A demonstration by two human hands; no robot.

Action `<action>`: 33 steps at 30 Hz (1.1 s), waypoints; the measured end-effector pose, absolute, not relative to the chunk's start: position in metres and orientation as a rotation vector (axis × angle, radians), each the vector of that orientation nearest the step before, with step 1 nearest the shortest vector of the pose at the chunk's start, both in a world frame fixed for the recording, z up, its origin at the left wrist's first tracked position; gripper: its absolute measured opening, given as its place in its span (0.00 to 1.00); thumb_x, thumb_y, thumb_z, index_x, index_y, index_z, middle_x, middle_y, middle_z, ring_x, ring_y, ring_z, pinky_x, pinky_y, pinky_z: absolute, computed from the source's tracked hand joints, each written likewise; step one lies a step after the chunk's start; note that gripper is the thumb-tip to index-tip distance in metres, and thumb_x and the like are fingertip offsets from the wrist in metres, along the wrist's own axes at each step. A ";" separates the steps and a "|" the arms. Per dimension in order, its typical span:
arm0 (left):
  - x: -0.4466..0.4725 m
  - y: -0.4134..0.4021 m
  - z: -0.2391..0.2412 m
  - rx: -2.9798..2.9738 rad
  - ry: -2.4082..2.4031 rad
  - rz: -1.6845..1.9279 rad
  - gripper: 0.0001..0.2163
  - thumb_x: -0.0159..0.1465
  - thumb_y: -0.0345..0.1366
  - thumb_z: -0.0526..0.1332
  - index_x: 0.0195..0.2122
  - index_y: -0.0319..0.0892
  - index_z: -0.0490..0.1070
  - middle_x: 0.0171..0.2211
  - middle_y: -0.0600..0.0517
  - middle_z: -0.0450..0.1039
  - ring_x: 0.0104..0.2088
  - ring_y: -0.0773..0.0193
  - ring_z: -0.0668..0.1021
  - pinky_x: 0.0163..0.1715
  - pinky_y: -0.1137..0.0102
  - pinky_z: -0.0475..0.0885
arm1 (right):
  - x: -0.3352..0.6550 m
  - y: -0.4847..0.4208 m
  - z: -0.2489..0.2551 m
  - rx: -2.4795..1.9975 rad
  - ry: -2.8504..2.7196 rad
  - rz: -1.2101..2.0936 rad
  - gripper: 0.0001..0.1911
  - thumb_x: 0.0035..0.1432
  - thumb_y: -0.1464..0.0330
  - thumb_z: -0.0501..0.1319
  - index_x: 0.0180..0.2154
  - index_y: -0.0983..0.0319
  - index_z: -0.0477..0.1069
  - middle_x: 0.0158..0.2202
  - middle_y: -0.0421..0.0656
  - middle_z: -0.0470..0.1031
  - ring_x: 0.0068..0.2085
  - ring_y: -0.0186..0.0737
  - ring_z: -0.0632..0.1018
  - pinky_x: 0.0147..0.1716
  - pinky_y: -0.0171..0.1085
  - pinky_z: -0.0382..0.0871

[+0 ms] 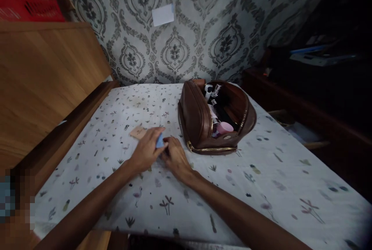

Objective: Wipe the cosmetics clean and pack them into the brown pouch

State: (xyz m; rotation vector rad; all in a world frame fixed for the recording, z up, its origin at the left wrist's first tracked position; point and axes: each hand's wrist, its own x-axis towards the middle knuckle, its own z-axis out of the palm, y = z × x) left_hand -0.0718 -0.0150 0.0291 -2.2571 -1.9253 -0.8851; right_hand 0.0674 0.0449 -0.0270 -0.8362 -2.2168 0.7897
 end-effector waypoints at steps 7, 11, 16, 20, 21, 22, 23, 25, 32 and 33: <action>-0.084 -0.003 0.013 -2.295 -1.971 -0.686 0.19 0.73 0.44 0.47 0.51 0.42 0.75 0.50 0.44 0.78 0.53 0.53 0.77 0.58 0.56 0.69 | 0.068 0.047 -0.026 -0.858 -2.231 0.735 0.09 0.55 0.74 0.60 0.40 0.62 0.69 0.40 0.48 0.74 0.43 0.48 0.73 0.46 0.45 0.68; -0.135 -0.001 0.011 -2.144 -2.131 -0.625 0.22 0.73 0.45 0.45 0.49 0.42 0.77 0.50 0.45 0.78 0.56 0.54 0.75 0.61 0.55 0.66 | 0.070 0.045 -0.020 -0.848 -2.248 0.716 0.07 0.55 0.74 0.62 0.38 0.60 0.68 0.38 0.45 0.73 0.42 0.46 0.72 0.43 0.43 0.67; -0.184 0.002 0.003 -1.961 -2.283 -0.582 0.24 0.72 0.45 0.44 0.52 0.40 0.76 0.51 0.42 0.75 0.57 0.51 0.72 0.58 0.56 0.67 | 0.072 0.043 -0.016 -0.857 -2.247 0.758 0.08 0.55 0.74 0.63 0.37 0.60 0.67 0.38 0.44 0.72 0.41 0.45 0.72 0.42 0.41 0.66; -0.185 0.002 -0.001 -1.783 -2.346 -0.590 0.21 0.71 0.45 0.49 0.54 0.41 0.74 0.46 0.43 0.72 0.50 0.51 0.73 0.54 0.57 0.68 | 0.074 0.042 -0.014 -0.856 -2.237 0.791 0.08 0.55 0.74 0.63 0.38 0.60 0.68 0.37 0.43 0.73 0.40 0.44 0.72 0.40 0.40 0.66; -0.183 0.001 -0.002 -1.726 -2.362 -0.602 0.21 0.70 0.46 0.50 0.55 0.41 0.72 0.45 0.43 0.71 0.49 0.51 0.73 0.52 0.57 0.69 | 0.074 0.042 -0.014 -0.855 -2.232 0.809 0.08 0.55 0.74 0.63 0.38 0.60 0.68 0.37 0.43 0.73 0.40 0.44 0.72 0.40 0.40 0.66; -0.180 0.000 -0.002 -1.674 -2.376 -0.618 0.21 0.70 0.46 0.51 0.56 0.41 0.70 0.45 0.43 0.71 0.47 0.50 0.73 0.49 0.58 0.70 | 0.075 0.042 -0.013 -0.851 -2.225 0.834 0.08 0.55 0.74 0.62 0.38 0.60 0.68 0.36 0.43 0.72 0.39 0.43 0.72 0.40 0.39 0.66; -0.178 -0.001 -0.001 -1.633 -2.388 -0.636 0.21 0.69 0.47 0.52 0.57 0.42 0.69 0.44 0.43 0.71 0.46 0.51 0.74 0.46 0.59 0.71 | 0.075 0.042 -0.013 -0.846 -2.213 0.867 0.08 0.55 0.74 0.62 0.38 0.60 0.68 0.36 0.42 0.72 0.38 0.43 0.73 0.39 0.39 0.66; -0.177 -0.003 0.001 -1.580 -2.403 -0.681 0.19 0.69 0.47 0.53 0.56 0.43 0.66 0.43 0.45 0.72 0.40 0.53 0.75 0.39 0.62 0.71 | 0.075 0.042 -0.012 -0.834 -2.168 0.941 0.09 0.55 0.74 0.61 0.40 0.60 0.69 0.36 0.42 0.72 0.37 0.41 0.74 0.38 0.39 0.67; -0.167 -0.007 0.021 -1.555 -2.255 -0.904 0.07 0.68 0.41 0.55 0.37 0.44 0.65 0.33 0.52 0.70 0.37 0.59 0.74 0.39 0.66 0.70 | 0.073 0.044 -0.015 -0.821 -1.895 1.240 0.12 0.53 0.72 0.62 0.41 0.59 0.69 0.33 0.38 0.72 0.31 0.37 0.74 0.32 0.35 0.69; -0.159 -0.009 0.024 -1.573 -2.202 -0.949 0.07 0.69 0.41 0.55 0.37 0.44 0.65 0.34 0.51 0.70 0.38 0.59 0.74 0.40 0.66 0.70 | 0.072 0.044 -0.016 -0.815 -1.860 1.278 0.12 0.52 0.72 0.62 0.42 0.59 0.69 0.32 0.38 0.72 0.31 0.37 0.74 0.31 0.35 0.69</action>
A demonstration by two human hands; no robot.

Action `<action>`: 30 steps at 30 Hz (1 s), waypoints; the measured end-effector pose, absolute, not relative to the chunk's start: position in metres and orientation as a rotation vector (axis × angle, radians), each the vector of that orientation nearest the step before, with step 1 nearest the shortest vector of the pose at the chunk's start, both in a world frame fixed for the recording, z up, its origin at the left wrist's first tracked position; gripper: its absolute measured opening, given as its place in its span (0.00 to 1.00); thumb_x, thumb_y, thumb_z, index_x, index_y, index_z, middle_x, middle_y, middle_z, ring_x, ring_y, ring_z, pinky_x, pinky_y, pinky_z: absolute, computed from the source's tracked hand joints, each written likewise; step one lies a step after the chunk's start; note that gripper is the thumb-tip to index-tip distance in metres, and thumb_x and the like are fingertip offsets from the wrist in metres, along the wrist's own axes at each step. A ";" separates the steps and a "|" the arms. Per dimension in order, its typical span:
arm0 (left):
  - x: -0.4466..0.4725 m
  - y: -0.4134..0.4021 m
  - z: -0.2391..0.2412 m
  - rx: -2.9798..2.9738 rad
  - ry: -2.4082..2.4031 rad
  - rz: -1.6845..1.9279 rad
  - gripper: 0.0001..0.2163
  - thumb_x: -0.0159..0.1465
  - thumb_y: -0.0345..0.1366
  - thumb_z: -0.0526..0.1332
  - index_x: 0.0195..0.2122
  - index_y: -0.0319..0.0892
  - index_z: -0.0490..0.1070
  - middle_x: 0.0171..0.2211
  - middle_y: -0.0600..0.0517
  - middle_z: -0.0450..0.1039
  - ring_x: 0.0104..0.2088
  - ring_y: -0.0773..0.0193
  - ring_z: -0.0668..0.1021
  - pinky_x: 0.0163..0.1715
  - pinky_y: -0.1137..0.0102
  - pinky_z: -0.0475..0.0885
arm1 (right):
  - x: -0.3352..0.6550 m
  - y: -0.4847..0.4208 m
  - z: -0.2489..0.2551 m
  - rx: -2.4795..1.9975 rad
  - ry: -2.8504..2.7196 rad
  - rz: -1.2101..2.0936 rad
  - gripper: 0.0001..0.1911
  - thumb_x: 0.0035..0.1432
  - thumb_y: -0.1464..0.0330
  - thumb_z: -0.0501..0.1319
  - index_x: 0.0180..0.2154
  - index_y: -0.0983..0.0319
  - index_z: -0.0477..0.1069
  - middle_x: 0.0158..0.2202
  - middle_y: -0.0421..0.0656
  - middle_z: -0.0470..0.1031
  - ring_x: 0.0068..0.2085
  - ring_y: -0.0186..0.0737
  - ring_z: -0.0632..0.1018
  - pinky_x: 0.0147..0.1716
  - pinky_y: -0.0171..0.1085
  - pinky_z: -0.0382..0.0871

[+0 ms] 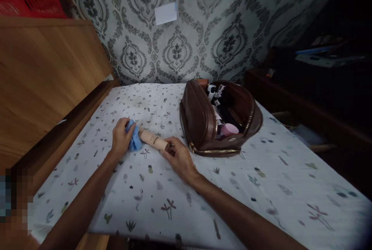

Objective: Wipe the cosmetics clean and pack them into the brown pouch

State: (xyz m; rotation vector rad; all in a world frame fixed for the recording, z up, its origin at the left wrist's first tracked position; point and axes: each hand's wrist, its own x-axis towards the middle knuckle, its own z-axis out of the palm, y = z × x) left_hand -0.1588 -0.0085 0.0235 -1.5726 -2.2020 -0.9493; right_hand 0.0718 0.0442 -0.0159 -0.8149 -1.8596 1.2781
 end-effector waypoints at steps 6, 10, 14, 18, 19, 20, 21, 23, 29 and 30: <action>-0.097 -0.009 0.018 -2.258 -1.624 -0.942 0.09 0.71 0.34 0.51 0.43 0.43 0.70 0.42 0.46 0.72 0.44 0.59 0.74 0.47 0.64 0.71 | 0.069 0.045 -0.016 -0.745 -1.726 1.440 0.10 0.51 0.71 0.61 0.38 0.60 0.68 0.29 0.36 0.70 0.31 0.36 0.73 0.33 0.34 0.68; -0.099 -0.001 0.010 -2.261 -1.708 -0.763 0.11 0.71 0.35 0.51 0.45 0.43 0.72 0.44 0.45 0.71 0.45 0.56 0.73 0.49 0.60 0.70 | 0.070 0.046 -0.017 -0.745 -1.704 1.454 0.09 0.50 0.71 0.62 0.37 0.60 0.68 0.30 0.37 0.70 0.32 0.36 0.73 0.34 0.34 0.69; -0.138 0.003 0.008 -2.102 -1.932 -0.730 0.11 0.71 0.37 0.50 0.44 0.42 0.71 0.43 0.45 0.70 0.44 0.55 0.72 0.49 0.59 0.69 | 0.070 0.046 -0.019 -0.759 -1.676 1.473 0.14 0.50 0.71 0.63 0.42 0.60 0.70 0.32 0.38 0.73 0.32 0.36 0.74 0.35 0.35 0.71; -0.169 0.002 0.006 -1.991 -2.065 -0.766 0.12 0.72 0.38 0.48 0.45 0.41 0.69 0.41 0.46 0.67 0.42 0.57 0.73 0.45 0.61 0.71 | 0.070 0.046 -0.016 -0.769 -1.640 1.505 0.13 0.50 0.69 0.65 0.41 0.60 0.71 0.30 0.38 0.73 0.30 0.35 0.74 0.32 0.34 0.70; -0.173 0.001 0.004 -1.980 -2.087 -0.775 0.12 0.72 0.38 0.48 0.45 0.42 0.69 0.40 0.47 0.67 0.41 0.58 0.73 0.44 0.63 0.72 | 0.070 0.047 -0.016 -0.772 -1.632 1.510 0.13 0.50 0.68 0.65 0.40 0.60 0.71 0.30 0.38 0.73 0.30 0.35 0.74 0.32 0.34 0.70; -0.175 0.000 0.003 -1.975 -2.103 -0.782 0.12 0.72 0.38 0.48 0.45 0.42 0.68 0.40 0.47 0.67 0.41 0.58 0.73 0.44 0.64 0.72 | 0.070 0.047 -0.015 -0.773 -1.627 1.515 0.13 0.50 0.67 0.66 0.40 0.60 0.71 0.30 0.38 0.74 0.30 0.35 0.74 0.31 0.34 0.70; -0.176 0.000 0.002 -1.972 -2.115 -0.788 0.11 0.72 0.38 0.48 0.45 0.42 0.69 0.40 0.48 0.67 0.41 0.59 0.74 0.44 0.64 0.72 | 0.070 0.047 -0.014 -0.773 -1.625 1.513 0.14 0.50 0.66 0.66 0.40 0.60 0.71 0.31 0.39 0.74 0.30 0.36 0.74 0.31 0.34 0.70; -0.176 0.001 0.000 -1.966 -2.124 -0.800 0.11 0.72 0.38 0.49 0.45 0.43 0.69 0.40 0.48 0.68 0.41 0.58 0.74 0.44 0.64 0.72 | 0.071 0.049 -0.014 -0.771 -1.641 1.491 0.14 0.51 0.63 0.67 0.40 0.60 0.72 0.32 0.40 0.76 0.31 0.36 0.75 0.32 0.35 0.70; -0.172 -0.001 0.006 -1.928 -2.099 -0.851 0.11 0.70 0.35 0.50 0.45 0.42 0.71 0.40 0.47 0.69 0.43 0.57 0.74 0.46 0.63 0.72 | 0.071 0.053 -0.018 -0.781 -1.638 1.494 0.15 0.56 0.57 0.62 0.39 0.61 0.73 0.27 0.39 0.74 0.27 0.36 0.73 0.27 0.34 0.68; -0.168 -0.002 0.009 -1.907 -2.092 -0.864 0.12 0.70 0.35 0.50 0.46 0.42 0.71 0.41 0.46 0.69 0.43 0.56 0.74 0.46 0.62 0.72 | 0.071 0.053 -0.018 -0.784 -1.626 1.489 0.14 0.56 0.58 0.63 0.39 0.61 0.73 0.27 0.39 0.74 0.28 0.36 0.73 0.27 0.34 0.68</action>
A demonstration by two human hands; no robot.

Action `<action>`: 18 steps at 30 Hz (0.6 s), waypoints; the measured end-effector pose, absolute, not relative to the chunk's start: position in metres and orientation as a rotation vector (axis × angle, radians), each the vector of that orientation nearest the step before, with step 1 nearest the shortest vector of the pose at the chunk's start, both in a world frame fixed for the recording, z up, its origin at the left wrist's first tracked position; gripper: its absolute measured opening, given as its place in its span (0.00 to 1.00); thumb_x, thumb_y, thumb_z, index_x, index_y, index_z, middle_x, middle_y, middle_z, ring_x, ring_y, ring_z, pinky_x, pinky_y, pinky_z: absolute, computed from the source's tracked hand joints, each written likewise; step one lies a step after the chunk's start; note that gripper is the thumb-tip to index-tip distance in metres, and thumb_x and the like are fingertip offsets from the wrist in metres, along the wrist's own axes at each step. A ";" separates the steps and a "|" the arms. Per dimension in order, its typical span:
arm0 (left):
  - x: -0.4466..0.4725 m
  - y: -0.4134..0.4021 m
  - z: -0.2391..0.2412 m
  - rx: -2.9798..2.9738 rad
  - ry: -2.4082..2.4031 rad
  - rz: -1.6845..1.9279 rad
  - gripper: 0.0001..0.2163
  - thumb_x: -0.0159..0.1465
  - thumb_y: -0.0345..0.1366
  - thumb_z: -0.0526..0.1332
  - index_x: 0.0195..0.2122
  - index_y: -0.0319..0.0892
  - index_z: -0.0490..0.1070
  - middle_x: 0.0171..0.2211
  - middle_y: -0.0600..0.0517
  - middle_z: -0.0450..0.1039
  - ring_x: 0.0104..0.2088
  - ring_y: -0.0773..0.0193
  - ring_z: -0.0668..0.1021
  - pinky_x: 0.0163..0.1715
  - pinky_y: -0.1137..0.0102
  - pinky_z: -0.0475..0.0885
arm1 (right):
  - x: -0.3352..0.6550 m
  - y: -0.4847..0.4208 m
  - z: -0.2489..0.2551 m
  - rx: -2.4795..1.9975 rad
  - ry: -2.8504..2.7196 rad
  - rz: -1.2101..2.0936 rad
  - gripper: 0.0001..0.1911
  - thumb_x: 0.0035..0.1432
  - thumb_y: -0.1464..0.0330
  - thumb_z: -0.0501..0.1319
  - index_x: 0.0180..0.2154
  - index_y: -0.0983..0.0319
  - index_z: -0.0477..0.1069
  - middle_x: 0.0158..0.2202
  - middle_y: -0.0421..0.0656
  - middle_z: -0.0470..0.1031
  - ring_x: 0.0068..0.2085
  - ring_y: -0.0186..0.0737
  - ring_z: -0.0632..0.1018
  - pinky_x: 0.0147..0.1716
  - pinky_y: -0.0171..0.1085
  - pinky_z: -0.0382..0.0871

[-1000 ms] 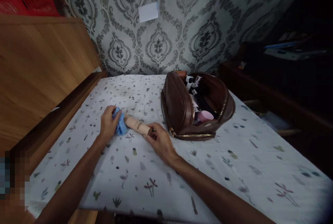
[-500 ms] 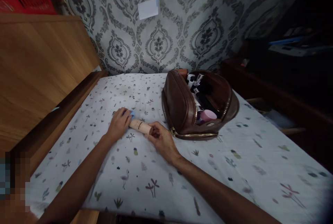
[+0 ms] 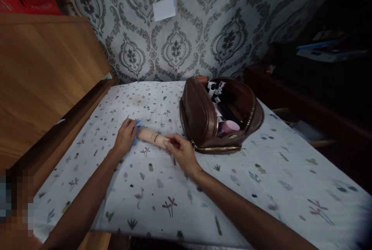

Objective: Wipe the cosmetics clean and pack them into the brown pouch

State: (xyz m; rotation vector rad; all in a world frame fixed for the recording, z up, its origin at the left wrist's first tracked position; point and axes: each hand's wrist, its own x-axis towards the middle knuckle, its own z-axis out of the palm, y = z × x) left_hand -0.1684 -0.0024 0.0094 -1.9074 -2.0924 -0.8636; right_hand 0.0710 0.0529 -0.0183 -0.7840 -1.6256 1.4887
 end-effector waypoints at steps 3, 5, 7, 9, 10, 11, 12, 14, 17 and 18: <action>-0.148 -0.009 0.020 -1.895 -1.995 -0.946 0.13 0.71 0.35 0.49 0.50 0.43 0.71 0.44 0.45 0.70 0.46 0.56 0.74 0.48 0.61 0.72 | 0.071 0.052 -0.016 -0.765 -1.622 1.440 0.13 0.54 0.61 0.64 0.39 0.61 0.73 0.30 0.39 0.74 0.30 0.37 0.74 0.30 0.35 0.70; -0.129 -0.013 0.025 -2.022 -1.829 -0.975 0.13 0.72 0.36 0.50 0.52 0.44 0.71 0.47 0.45 0.71 0.48 0.56 0.75 0.50 0.61 0.72 | 0.072 0.051 -0.013 -0.726 -1.657 1.381 0.13 0.53 0.63 0.65 0.41 0.60 0.73 0.32 0.40 0.76 0.32 0.37 0.75 0.34 0.36 0.72; -0.112 -0.013 0.026 -2.206 -1.641 -0.884 0.13 0.72 0.36 0.51 0.52 0.44 0.71 0.47 0.44 0.73 0.48 0.56 0.75 0.51 0.60 0.71 | 0.073 0.050 -0.011 -0.686 -1.707 1.321 0.14 0.53 0.66 0.65 0.43 0.60 0.72 0.35 0.40 0.77 0.33 0.37 0.76 0.37 0.38 0.73; -0.103 -0.011 0.026 -2.303 -1.545 -0.733 0.13 0.72 0.37 0.51 0.51 0.44 0.72 0.45 0.44 0.74 0.47 0.55 0.76 0.49 0.58 0.71 | 0.074 0.049 -0.010 -0.676 -1.740 1.287 0.15 0.52 0.68 0.65 0.43 0.59 0.71 0.36 0.41 0.77 0.34 0.38 0.76 0.38 0.38 0.73; -0.103 -0.009 0.025 -2.304 -1.542 -0.676 0.13 0.72 0.38 0.51 0.50 0.43 0.73 0.44 0.44 0.74 0.45 0.55 0.76 0.48 0.57 0.70 | 0.074 0.048 -0.010 -0.681 -1.752 1.279 0.15 0.52 0.69 0.65 0.43 0.59 0.70 0.36 0.41 0.77 0.34 0.38 0.76 0.38 0.38 0.73; -0.106 -0.008 0.024 -2.286 -1.567 -0.635 0.14 0.72 0.38 0.50 0.48 0.43 0.73 0.42 0.44 0.74 0.44 0.55 0.75 0.47 0.57 0.70 | 0.074 0.048 -0.011 -0.690 -1.767 1.271 0.15 0.51 0.70 0.65 0.43 0.59 0.70 0.36 0.41 0.77 0.35 0.38 0.76 0.39 0.38 0.73; -0.111 -0.006 0.024 -2.257 -1.612 -0.602 0.14 0.72 0.38 0.49 0.46 0.42 0.74 0.41 0.44 0.74 0.43 0.55 0.75 0.47 0.58 0.70 | 0.074 0.047 -0.011 -0.699 -1.785 1.259 0.15 0.51 0.70 0.65 0.43 0.59 0.70 0.37 0.41 0.77 0.35 0.38 0.76 0.39 0.38 0.73; -0.126 -0.006 0.024 -2.171 -1.739 -0.547 0.15 0.73 0.39 0.47 0.41 0.42 0.74 0.38 0.45 0.74 0.41 0.56 0.75 0.45 0.59 0.69 | 0.075 0.046 -0.012 -0.705 -1.834 1.221 0.16 0.51 0.73 0.64 0.43 0.59 0.70 0.39 0.41 0.77 0.35 0.37 0.76 0.40 0.38 0.73; -0.149 -0.009 0.025 -2.026 -1.909 -0.516 0.17 0.73 0.41 0.46 0.37 0.43 0.72 0.35 0.47 0.72 0.38 0.56 0.74 0.43 0.62 0.68 | 0.075 0.045 -0.013 -0.691 -1.895 1.174 0.16 0.51 0.75 0.62 0.44 0.59 0.71 0.39 0.40 0.76 0.34 0.35 0.75 0.39 0.37 0.73; -0.155 -0.011 0.025 -1.988 -1.943 -0.524 0.17 0.73 0.41 0.46 0.36 0.43 0.72 0.34 0.47 0.72 0.37 0.56 0.74 0.42 0.62 0.68 | 0.076 0.045 -0.013 -0.682 -1.904 1.172 0.17 0.51 0.76 0.62 0.44 0.60 0.71 0.39 0.41 0.76 0.34 0.35 0.75 0.39 0.37 0.73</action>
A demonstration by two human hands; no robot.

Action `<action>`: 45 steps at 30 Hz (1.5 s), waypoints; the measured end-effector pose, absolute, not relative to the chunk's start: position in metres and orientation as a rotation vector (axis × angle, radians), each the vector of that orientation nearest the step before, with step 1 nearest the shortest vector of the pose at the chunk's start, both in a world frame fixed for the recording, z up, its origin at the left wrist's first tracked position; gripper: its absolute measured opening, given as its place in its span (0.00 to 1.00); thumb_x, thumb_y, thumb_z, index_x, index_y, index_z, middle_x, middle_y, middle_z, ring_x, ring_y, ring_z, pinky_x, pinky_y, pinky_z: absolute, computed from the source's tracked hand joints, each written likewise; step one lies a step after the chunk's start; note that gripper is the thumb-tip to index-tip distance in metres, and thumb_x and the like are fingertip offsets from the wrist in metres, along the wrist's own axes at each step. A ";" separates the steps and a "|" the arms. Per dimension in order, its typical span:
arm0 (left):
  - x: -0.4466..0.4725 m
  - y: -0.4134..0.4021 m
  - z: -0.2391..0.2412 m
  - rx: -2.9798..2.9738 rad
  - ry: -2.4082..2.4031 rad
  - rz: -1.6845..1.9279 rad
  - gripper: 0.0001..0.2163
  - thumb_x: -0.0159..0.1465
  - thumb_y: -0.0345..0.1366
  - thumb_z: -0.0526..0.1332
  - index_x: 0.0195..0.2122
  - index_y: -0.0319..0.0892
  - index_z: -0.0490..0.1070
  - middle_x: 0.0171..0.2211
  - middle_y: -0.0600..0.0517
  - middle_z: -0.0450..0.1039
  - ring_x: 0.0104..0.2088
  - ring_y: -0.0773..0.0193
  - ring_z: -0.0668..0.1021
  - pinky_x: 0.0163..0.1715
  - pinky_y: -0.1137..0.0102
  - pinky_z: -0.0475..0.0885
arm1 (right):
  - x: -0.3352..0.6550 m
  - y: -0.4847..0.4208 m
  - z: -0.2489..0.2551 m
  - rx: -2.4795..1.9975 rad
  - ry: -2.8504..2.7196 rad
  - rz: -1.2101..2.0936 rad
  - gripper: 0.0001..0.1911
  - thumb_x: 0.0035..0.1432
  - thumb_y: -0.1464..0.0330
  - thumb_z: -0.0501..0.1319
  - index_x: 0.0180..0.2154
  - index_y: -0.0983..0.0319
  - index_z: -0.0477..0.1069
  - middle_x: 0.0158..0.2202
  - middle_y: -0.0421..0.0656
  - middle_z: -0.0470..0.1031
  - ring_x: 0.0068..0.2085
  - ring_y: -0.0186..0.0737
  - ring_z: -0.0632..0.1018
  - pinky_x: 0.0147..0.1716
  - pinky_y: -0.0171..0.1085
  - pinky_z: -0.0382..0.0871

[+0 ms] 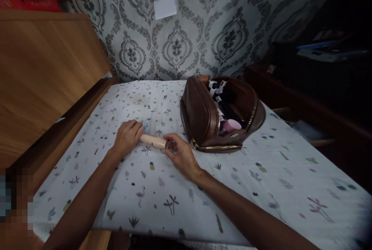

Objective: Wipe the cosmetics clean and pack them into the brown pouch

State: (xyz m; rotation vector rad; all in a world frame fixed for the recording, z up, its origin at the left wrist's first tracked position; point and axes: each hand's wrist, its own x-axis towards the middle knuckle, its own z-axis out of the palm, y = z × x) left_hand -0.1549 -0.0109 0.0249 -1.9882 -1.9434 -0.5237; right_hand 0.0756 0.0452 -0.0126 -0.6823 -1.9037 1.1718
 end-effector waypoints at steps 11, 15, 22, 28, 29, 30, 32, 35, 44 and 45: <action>-0.171 -0.015 0.019 -1.891 -2.087 -0.724 0.16 0.73 0.42 0.45 0.31 0.44 0.65 0.30 0.51 0.68 0.32 0.61 0.73 0.35 0.68 0.65 | 0.074 0.047 -0.014 -0.812 -2.156 1.016 0.18 0.54 0.75 0.66 0.48 0.63 0.73 0.41 0.45 0.71 0.38 0.40 0.75 0.42 0.41 0.73; -0.172 -0.014 0.018 -1.873 -2.093 -0.847 0.16 0.72 0.42 0.46 0.27 0.45 0.60 0.27 0.53 0.64 0.29 0.63 0.70 0.33 0.70 0.64 | 0.075 0.045 -0.012 -0.818 -2.250 0.930 0.10 0.56 0.74 0.65 0.42 0.63 0.74 0.41 0.46 0.69 0.45 0.45 0.73 0.49 0.43 0.70; -0.176 -0.012 0.018 -1.752 -2.104 -1.015 0.18 0.71 0.43 0.47 0.23 0.45 0.51 0.18 0.58 0.53 0.21 0.68 0.63 0.24 0.72 0.58 | 0.078 0.043 -0.007 -0.753 -2.143 1.137 0.08 0.59 0.69 0.62 0.42 0.61 0.70 0.34 0.41 0.72 0.34 0.39 0.73 0.37 0.37 0.68; -0.175 -0.013 0.022 -1.694 -2.088 -0.945 0.17 0.70 0.43 0.51 0.23 0.44 0.59 0.21 0.56 0.61 0.23 0.66 0.67 0.26 0.71 0.59 | 0.074 0.046 -0.012 -0.698 -1.734 1.690 0.18 0.57 0.57 0.62 0.45 0.60 0.64 0.26 0.36 0.72 0.24 0.35 0.74 0.22 0.33 0.64; -0.173 -0.015 0.024 -1.660 -2.083 -0.922 0.16 0.70 0.43 0.52 0.25 0.43 0.62 0.23 0.54 0.64 0.26 0.65 0.68 0.27 0.70 0.59 | 0.073 0.047 -0.013 -0.690 -1.686 1.729 0.19 0.56 0.56 0.63 0.44 0.60 0.64 0.26 0.37 0.72 0.25 0.35 0.74 0.22 0.32 0.64; -0.170 -0.016 0.027 -1.619 -2.068 -0.888 0.15 0.69 0.42 0.54 0.26 0.43 0.65 0.25 0.53 0.67 0.28 0.63 0.70 0.28 0.69 0.59 | 0.072 0.048 -0.013 -0.682 -1.647 1.750 0.20 0.55 0.55 0.64 0.44 0.60 0.65 0.27 0.37 0.72 0.26 0.36 0.75 0.21 0.32 0.64; -0.159 -0.020 0.034 -1.564 -1.989 -0.803 0.13 0.70 0.42 0.54 0.30 0.42 0.70 0.28 0.50 0.70 0.32 0.59 0.72 0.29 0.68 0.61 | 0.072 0.050 -0.013 -0.667 -1.601 1.759 0.20 0.53 0.54 0.65 0.42 0.60 0.67 0.27 0.36 0.71 0.27 0.36 0.76 0.22 0.32 0.63; -0.132 -0.024 0.041 -1.727 -1.773 -0.737 0.12 0.72 0.38 0.52 0.37 0.41 0.73 0.33 0.47 0.74 0.36 0.58 0.74 0.34 0.67 0.66 | 0.072 0.050 -0.012 -0.650 -1.599 1.715 0.17 0.52 0.57 0.65 0.40 0.60 0.69 0.26 0.35 0.68 0.27 0.34 0.73 0.24 0.32 0.65; -0.112 -0.018 0.029 -2.299 -1.866 -0.494 0.19 0.74 0.44 0.44 0.46 0.43 0.72 0.41 0.47 0.74 0.41 0.58 0.76 0.41 0.64 0.71 | 0.070 0.053 -0.019 -0.677 -1.502 1.661 0.23 0.46 0.66 0.69 0.45 0.59 0.68 0.36 0.39 0.74 0.33 0.36 0.76 0.35 0.36 0.72; -0.121 -0.018 0.029 -2.288 -1.955 -0.476 0.19 0.74 0.45 0.44 0.44 0.43 0.72 0.39 0.47 0.74 0.40 0.58 0.76 0.41 0.65 0.70 | 0.070 0.053 -0.018 -0.677 -1.508 1.662 0.23 0.45 0.67 0.69 0.45 0.59 0.68 0.37 0.40 0.75 0.33 0.36 0.76 0.35 0.36 0.72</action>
